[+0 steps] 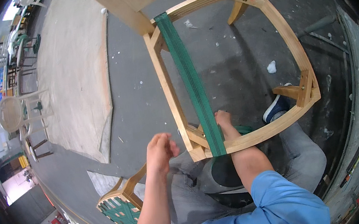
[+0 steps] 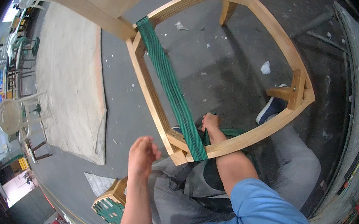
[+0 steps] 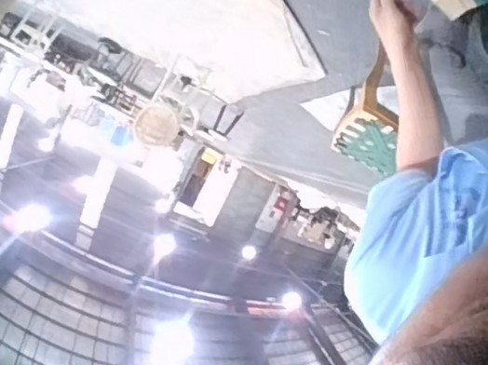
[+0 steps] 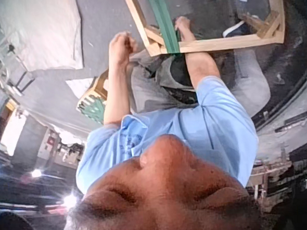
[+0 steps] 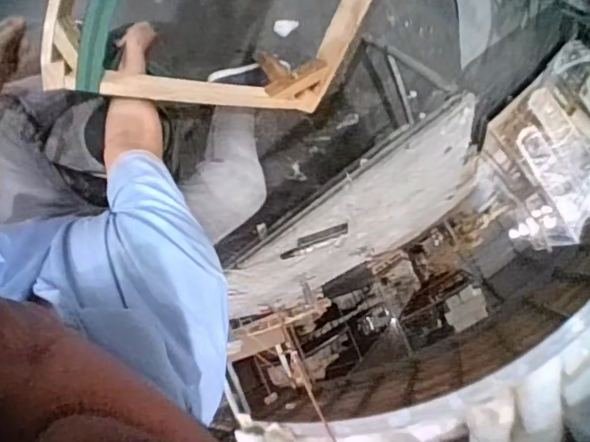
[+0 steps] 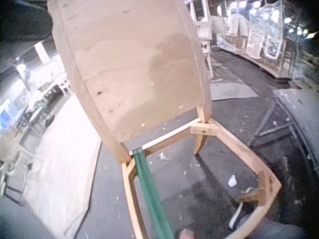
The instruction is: The person attaches green straps to a wooden chair frame by hand, positioning each strap and securing it with a pneumatic staple gun. The person works on multiple straps in sequence, adjusting their placement and stapling them to the frame.
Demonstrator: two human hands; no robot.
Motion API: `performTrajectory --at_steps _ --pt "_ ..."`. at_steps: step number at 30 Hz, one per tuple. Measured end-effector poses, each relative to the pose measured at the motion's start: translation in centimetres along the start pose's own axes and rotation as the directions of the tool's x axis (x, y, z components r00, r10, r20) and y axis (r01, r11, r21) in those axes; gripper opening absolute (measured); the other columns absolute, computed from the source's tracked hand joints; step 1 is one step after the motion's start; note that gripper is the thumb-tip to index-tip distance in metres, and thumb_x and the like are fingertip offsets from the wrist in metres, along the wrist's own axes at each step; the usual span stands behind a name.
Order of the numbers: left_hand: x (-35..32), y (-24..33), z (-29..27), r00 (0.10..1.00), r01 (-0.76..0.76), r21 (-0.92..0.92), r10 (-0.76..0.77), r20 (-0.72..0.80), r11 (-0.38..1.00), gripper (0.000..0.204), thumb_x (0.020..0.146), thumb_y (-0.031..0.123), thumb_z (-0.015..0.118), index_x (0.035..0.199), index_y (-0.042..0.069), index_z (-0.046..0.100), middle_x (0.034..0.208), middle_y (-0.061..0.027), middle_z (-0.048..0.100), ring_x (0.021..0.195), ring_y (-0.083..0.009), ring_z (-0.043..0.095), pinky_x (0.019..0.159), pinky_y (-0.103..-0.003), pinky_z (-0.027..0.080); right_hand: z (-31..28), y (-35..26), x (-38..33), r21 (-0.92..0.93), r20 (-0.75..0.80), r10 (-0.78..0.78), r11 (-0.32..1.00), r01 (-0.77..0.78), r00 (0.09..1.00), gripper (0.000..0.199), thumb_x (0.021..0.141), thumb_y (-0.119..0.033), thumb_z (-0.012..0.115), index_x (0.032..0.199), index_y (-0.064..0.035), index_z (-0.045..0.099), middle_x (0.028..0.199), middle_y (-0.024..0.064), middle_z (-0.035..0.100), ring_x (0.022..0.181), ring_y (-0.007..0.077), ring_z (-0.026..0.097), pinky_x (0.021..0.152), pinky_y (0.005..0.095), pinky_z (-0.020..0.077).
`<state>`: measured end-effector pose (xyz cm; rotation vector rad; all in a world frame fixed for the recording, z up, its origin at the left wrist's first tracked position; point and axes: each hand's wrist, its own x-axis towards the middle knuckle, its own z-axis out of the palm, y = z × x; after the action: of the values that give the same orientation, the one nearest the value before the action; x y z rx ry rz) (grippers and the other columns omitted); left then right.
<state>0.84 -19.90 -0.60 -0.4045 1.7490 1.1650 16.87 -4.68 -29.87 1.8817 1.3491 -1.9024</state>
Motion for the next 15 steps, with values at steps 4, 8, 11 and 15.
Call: performTrajectory --at_steps 4,8,11,15 --pt "10.0 -1.9 4.8 0.955 0.286 -0.244 -0.253 0.156 0.927 0.024 0.104 0.013 0.055 0.123 -0.001 0.060 0.093 -0.0130 0.066 0.074 -0.0231 0.067 0.068 -0.042 0.060 0.0 -0.3 -0.4 0.341 0.048 0.141 0.928 -0.149 0.989 0.026 0.100 -0.027 0.053 0.087 -0.0044 0.059 0.062 0.0081 0.053 0.041 0.0234 0.052 0.038 0.0424 0.0421" --pt "14.5 -3.5 6.8 0.721 0.607 -0.184 -0.438 0.537 0.773 0.024 0.105 0.018 0.059 0.118 -0.001 0.064 0.103 -0.0161 0.071 0.087 -0.0267 0.072 0.076 -0.044 0.063 0.1 -2.4 -0.9 0.439 0.131 0.150 0.877 -0.193 0.980 0.030 0.106 -0.027 0.052 0.085 -0.0058 0.057 0.058 0.0025 0.048 0.044 0.0183 0.045 0.045 0.0398 0.0406" --pt "14.6 -3.9 7.8 0.615 0.643 -0.079 -0.451 0.647 0.762 0.024 0.106 0.019 0.057 0.117 -0.002 0.063 0.106 -0.0176 0.071 0.091 -0.0282 0.072 0.080 -0.045 0.062 0.2 -4.6 -1.2 0.469 0.193 -0.025 0.881 -0.070 0.981 0.035 0.108 -0.030 0.052 0.085 -0.0050 0.056 0.058 0.0021 0.046 0.045 0.0167 0.044 0.046 0.0380 0.0401" --pt "13.3 -3.5 9.4 0.525 0.635 0.030 -0.460 0.716 0.772 0.026 0.107 0.020 0.055 0.116 -0.003 0.063 0.110 -0.0196 0.071 0.096 -0.0302 0.072 0.087 -0.046 0.062 -0.6 -7.1 -2.2 0.409 0.217 -0.083 0.913 -0.013 0.972 0.037 0.107 -0.028 0.050 0.082 -0.0022 0.060 0.056 0.0039 0.051 0.045 0.0169 0.049 0.048 0.0367 0.0453"
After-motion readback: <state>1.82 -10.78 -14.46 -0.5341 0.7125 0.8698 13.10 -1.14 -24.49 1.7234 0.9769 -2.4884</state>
